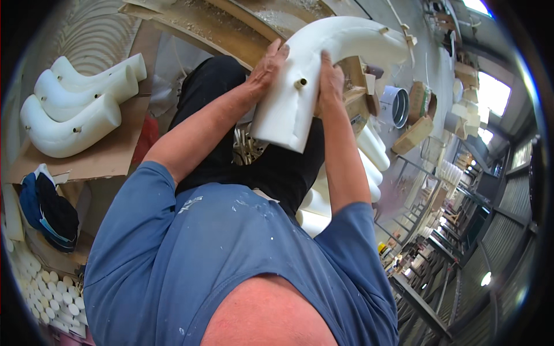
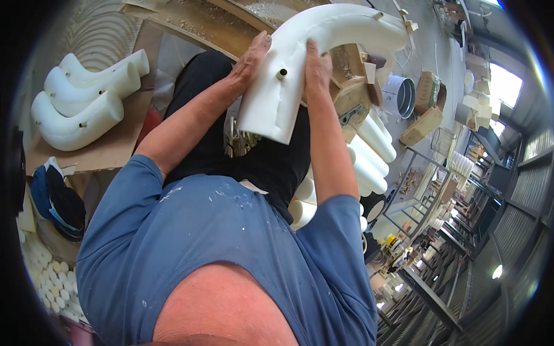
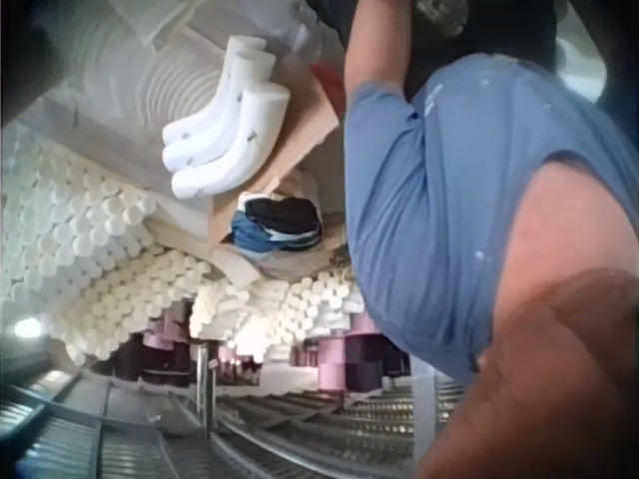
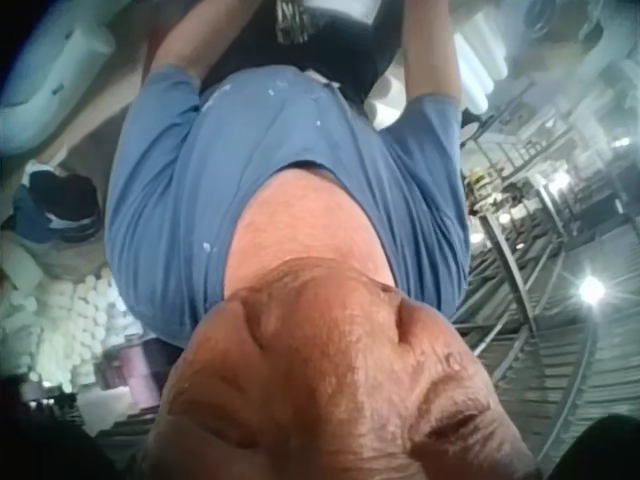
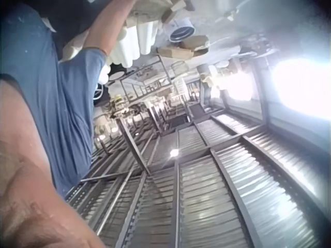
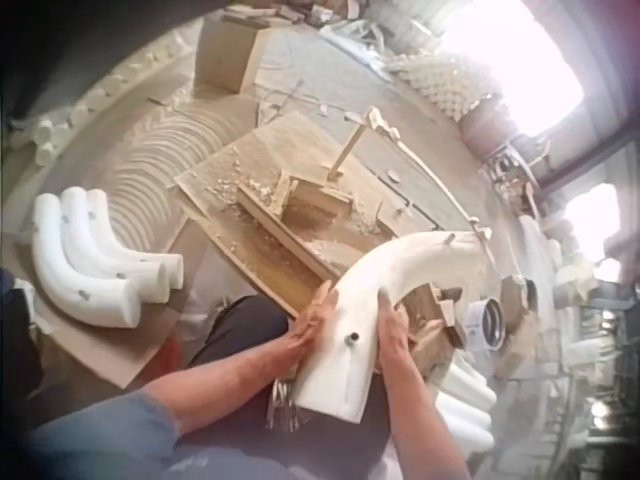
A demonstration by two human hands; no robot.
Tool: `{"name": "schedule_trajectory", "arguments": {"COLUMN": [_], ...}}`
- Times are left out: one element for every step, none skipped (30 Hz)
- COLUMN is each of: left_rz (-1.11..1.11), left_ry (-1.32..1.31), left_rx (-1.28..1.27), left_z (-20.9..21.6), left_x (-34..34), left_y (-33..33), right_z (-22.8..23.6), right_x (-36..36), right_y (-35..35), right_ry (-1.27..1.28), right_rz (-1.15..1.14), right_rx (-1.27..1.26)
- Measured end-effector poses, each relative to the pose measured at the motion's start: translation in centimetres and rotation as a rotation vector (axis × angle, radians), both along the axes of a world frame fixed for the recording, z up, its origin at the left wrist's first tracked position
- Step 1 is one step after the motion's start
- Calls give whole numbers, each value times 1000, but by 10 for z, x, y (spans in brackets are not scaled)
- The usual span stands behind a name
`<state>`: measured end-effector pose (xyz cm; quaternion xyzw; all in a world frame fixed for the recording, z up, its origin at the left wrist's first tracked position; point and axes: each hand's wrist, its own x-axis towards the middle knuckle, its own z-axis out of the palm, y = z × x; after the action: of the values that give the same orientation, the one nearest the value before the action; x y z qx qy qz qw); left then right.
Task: The recorder trims, shapes, and assembles curved foam components using a wooden jig, a knife, a mallet, and a spray adhesive gun.
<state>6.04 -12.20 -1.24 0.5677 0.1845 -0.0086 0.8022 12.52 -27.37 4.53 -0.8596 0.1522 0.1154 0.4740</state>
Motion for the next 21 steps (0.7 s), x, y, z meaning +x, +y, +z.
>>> {"name": "schedule_trajectory", "arguments": {"left_rz": [1,-103,-211,-39,-39,-26,-22,60,50,82,111,102,147,193,184,174,166,163,167,168,173], "left_ry": [-15,16,48,16,23,35,42,29,43,22,-10,2,-37,-77,-69,-55,-45,-40,-52,-38,-26], "left_rx": [11,26,39,138,137,159,176,207,205,278,354,356,389,423,423,444,465,463,467,463,460], "left_z": [4,2,-1,-14,-14,-15,-13,-12,-13,-18,-23,-28,-31,-34,-37,-32,-27,-26,-27,-31,-34], "left_x": [-2,-4,-5,-9,-10,-11,-12,-11,-11,-13,-10,-8,-7,-5,-3,-1,0,-1,1,1,1], "left_y": [3,7,8,0,0,0,-3,-11,-16,-19,-21,-25,-30,-35,-36,-36,-37,-40,-39,-39,-38], "right_z": [-8,-13,-15,-15,-14,-15,-18,-26,-37,-37,-35,-38,-41,-44,-49,-49,-48,-45,-45,-46,-46], "right_x": [7,2,2,-5,-14,-24,-40,-56,-71,-81,-81,-79,-78,-77,-74,-71,-70,-71,-69,-69,-69], "right_y": [3,5,4,10,4,-2,-10,-13,-12,-1,9,10,8,7,9,10,11,11,11,9,8], "right_ry": [-13,10,2,39,73,81,49,26,-64,-62,-69,-55,-69,-84,-73,-99,-129,-146,-158,-162,-168], "right_rz": [13,15,17,23,8,5,75,147,142,118,93,87,102,119,112,95,78,84,84,91,100], "right_rx": [-56,-56,-48,39,115,113,96,84,92,-23,-137,-135,-133,-130,-130,-116,-102,-64,-60,-70,-79]}}
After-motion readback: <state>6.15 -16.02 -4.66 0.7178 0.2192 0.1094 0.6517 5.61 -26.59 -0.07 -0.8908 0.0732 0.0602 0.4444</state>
